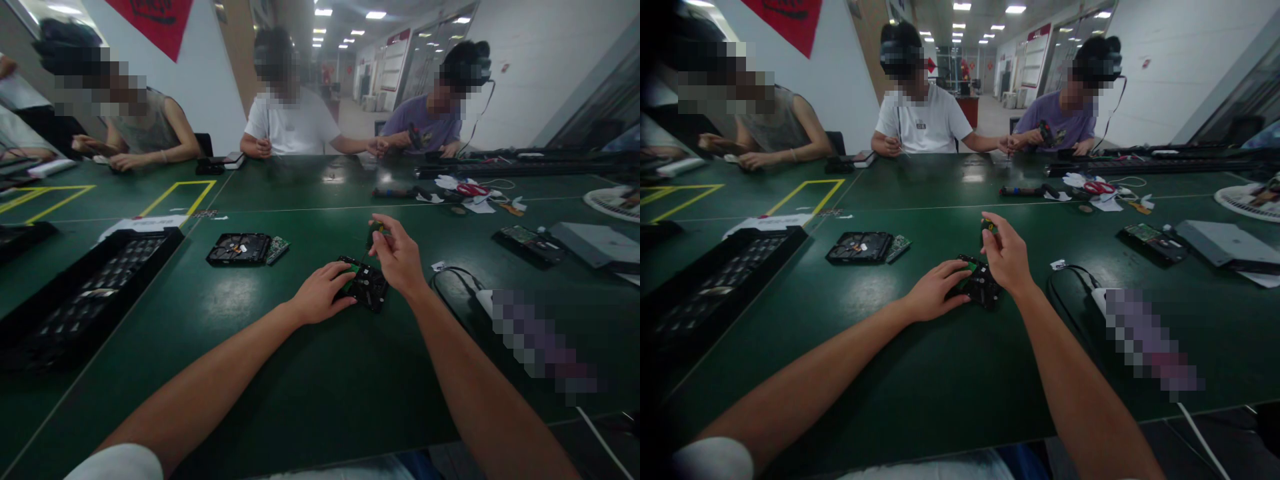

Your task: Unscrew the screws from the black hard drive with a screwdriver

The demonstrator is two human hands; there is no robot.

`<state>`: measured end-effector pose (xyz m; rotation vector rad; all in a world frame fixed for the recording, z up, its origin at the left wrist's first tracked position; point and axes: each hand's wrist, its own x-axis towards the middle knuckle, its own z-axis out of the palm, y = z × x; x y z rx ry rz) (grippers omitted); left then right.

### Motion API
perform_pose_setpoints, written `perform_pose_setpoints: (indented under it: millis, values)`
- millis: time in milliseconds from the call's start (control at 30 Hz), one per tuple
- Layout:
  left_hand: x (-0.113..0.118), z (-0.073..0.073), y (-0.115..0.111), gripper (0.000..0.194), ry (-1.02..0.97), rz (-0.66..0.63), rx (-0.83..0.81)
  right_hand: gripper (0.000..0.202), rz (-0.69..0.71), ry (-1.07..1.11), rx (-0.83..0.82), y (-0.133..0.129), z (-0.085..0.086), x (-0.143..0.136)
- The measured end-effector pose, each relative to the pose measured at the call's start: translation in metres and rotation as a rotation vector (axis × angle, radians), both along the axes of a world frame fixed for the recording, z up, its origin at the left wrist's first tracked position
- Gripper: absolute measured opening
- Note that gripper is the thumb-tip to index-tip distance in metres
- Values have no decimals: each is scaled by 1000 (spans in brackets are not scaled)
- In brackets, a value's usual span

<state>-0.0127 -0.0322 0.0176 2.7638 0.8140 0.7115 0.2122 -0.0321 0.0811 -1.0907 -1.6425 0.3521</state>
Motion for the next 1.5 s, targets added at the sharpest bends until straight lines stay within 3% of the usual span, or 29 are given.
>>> perform_pose_setpoints:
  millis: [233, 367, 667, 900, 1100, 1267, 1500]
  values:
    - [0, 0, 0, 59, -12, 12, 0, 38, -82, -238, 179, -3, -1, -5]
    - [0, 1, -2, 62, -24, 41, -18, 43, -42, -191, 103, -3, -6, -5]
    - [0, 0, -1, 66, -47, 73, -16, 42, -158, -190, 184, -6, -9, -8]
    - [-1, 0, -2, 67, -40, 90, -39, 47, -66, -152, 168, -3, -14, -6]
    - [-2, -5, 1, 80, -85, 133, -93, 45, -137, -164, 207, -4, -13, -6]
    - [-3, -7, 3, 81, -92, 160, -106, 48, -70, -114, 167, 0, -19, -4]
    - [-3, -6, 2, 79, -56, 173, -57, 45, -131, -178, 205, -5, -13, -5]
